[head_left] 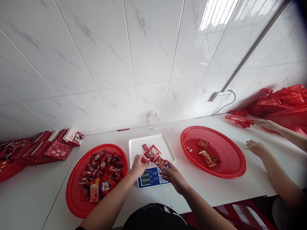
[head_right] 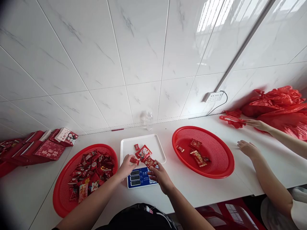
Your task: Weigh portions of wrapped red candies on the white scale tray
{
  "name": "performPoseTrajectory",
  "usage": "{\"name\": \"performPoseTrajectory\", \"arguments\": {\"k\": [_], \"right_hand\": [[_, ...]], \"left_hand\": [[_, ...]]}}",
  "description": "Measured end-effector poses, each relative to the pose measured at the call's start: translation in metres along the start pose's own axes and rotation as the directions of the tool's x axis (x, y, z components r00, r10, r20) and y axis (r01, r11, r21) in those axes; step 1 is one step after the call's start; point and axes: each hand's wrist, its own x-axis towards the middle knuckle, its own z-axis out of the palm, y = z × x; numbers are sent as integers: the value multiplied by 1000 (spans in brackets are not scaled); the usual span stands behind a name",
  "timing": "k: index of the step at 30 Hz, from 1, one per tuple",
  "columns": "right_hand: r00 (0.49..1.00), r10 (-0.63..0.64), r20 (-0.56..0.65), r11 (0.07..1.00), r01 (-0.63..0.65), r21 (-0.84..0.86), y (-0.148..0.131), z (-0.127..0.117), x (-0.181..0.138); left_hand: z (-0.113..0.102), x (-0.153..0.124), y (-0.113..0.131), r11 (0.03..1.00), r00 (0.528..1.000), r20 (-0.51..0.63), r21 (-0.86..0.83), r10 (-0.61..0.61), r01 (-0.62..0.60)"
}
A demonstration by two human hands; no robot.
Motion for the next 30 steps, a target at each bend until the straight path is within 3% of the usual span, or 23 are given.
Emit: {"name": "performPoseTrajectory", "arguments": {"k": [3,6,12,15,19,22,26,30], "right_hand": [[999,30,-23,993,-32,-113,-3,1,2],[1000,15,-3,979,-15,-204,2,-1,4],[992,-10,125,958,45,-284,4,6,13],[982,33,185,936,35,-350,2,12,13],[972,43,233,873,77,-481,4,9,-1],[962,55,267,848,97,-521,14,-2,-13],[960,110,258,840,49,-540,30,-15,-19],[963,111,247,836,45,-547,32,-10,-20]], "left_hand": [[2,2,-7,983,999,-13,176,53,-50],[6,5,-14,974,998,47,220,37,-46],[14,11,-11,990,989,125,106,78,-92],[9,11,-13,994,993,51,6,109,-110],[-32,8,-39,994,953,-290,-32,87,-100],[-80,5,-74,993,874,-476,10,-95,113],[-121,3,-118,946,838,-480,52,-258,321],[-122,14,-138,894,873,-364,184,-325,410]]}}
